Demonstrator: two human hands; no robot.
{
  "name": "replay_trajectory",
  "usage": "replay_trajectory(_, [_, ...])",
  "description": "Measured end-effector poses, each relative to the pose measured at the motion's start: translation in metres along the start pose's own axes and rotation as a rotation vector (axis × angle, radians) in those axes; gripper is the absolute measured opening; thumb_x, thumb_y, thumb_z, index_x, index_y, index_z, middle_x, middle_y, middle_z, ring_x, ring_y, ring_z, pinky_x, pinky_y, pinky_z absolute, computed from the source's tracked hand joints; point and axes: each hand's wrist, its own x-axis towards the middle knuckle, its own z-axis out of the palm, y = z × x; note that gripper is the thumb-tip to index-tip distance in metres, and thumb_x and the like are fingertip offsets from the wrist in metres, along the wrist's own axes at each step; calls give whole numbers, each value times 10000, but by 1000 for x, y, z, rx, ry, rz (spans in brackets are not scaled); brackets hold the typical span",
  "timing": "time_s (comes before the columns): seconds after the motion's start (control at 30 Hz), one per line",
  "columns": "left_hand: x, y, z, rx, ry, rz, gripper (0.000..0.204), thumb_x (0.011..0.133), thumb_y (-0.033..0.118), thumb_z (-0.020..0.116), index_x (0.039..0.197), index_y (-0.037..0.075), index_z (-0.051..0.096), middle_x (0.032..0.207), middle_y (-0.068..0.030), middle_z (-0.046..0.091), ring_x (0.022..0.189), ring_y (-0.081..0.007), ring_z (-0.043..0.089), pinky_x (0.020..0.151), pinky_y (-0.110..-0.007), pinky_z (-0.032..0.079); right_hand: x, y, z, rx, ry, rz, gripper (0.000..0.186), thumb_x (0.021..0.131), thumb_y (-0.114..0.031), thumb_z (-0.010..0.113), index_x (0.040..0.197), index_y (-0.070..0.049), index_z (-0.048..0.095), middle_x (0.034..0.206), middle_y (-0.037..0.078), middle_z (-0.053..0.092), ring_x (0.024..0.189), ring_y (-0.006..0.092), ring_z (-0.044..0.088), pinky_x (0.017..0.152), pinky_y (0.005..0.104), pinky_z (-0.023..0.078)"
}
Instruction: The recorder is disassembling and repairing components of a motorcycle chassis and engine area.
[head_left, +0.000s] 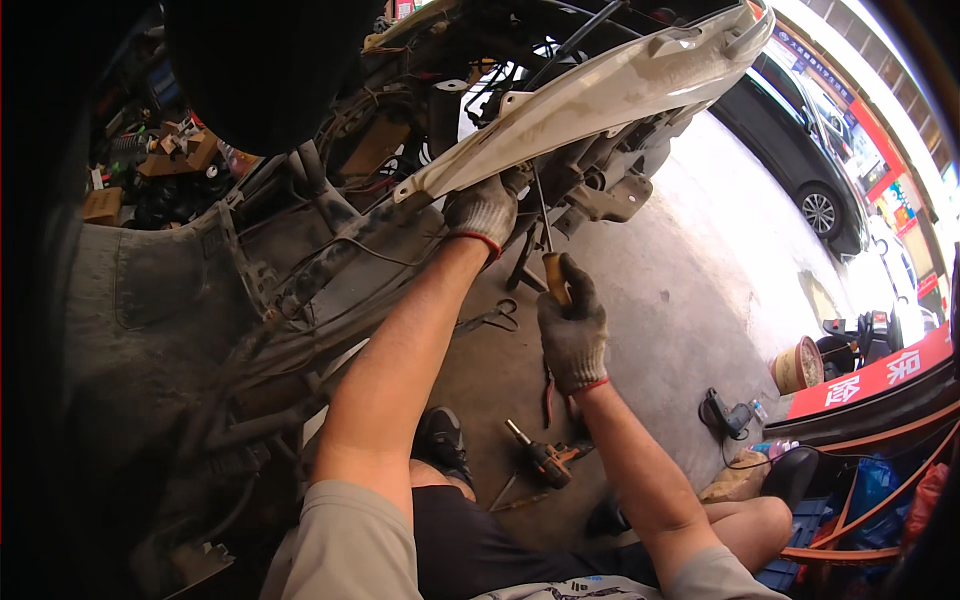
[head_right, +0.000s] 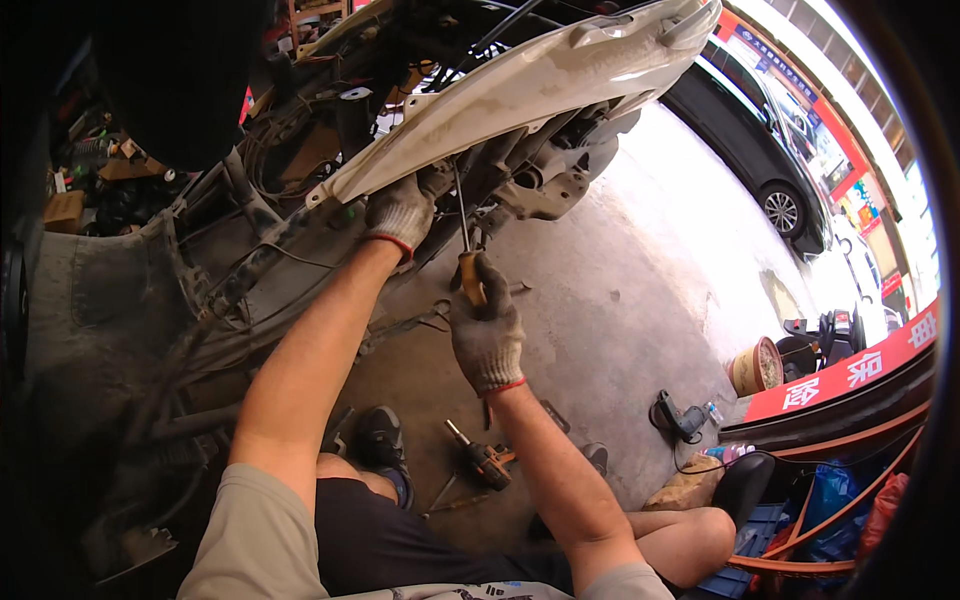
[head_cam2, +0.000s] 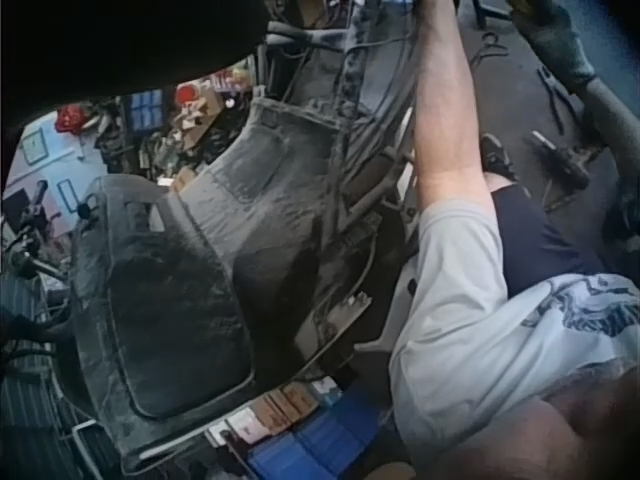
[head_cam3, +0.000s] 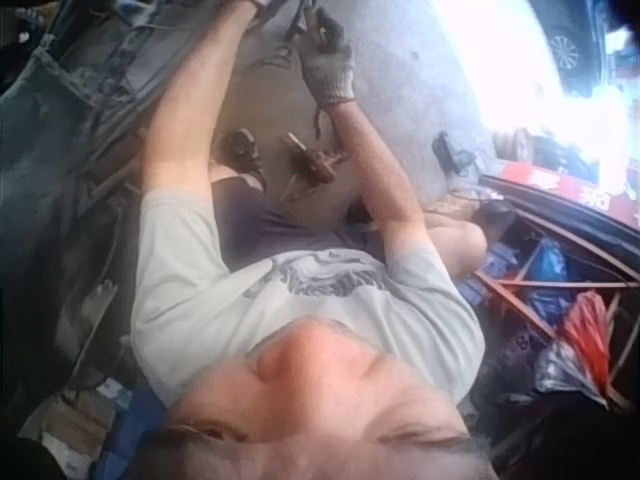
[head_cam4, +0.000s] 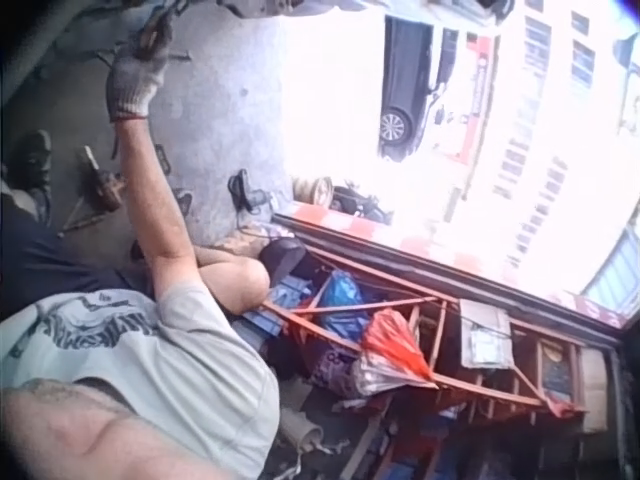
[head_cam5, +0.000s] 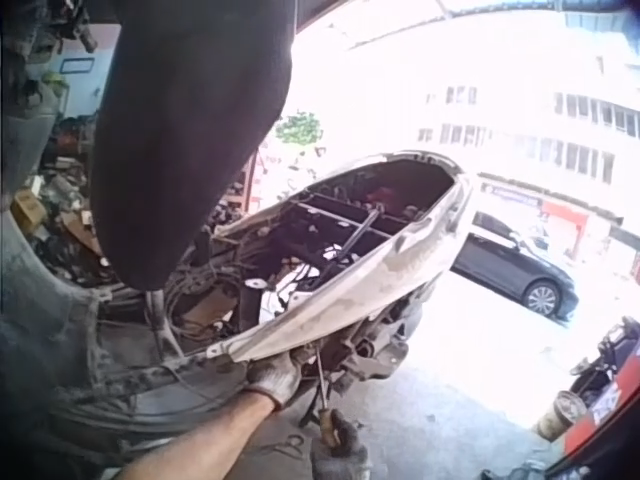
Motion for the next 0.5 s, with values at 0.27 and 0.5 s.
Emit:
replay_trajectory(0.27, [3,0,-3,131,-154,-61,688,943,448,466,1510,166,196,1429,-258,422,1259,-419,477,1034,-484,402,13,-5,-24,295,-195,316,594,831,-123,650,1388,-95,444,1047,126,656,881,236,681,703,352,550])
replay_trajectory(0.5, [0,4,-11,131,-275,-88,726,911,320,530,1520,149,174,1430,-262,417,1225,-416,512,1003,-488,432,58,-28,-87,356,-525,418,596,833,-156,607,1400,-83,440,839,43,603,547,98,555,471,255,454])
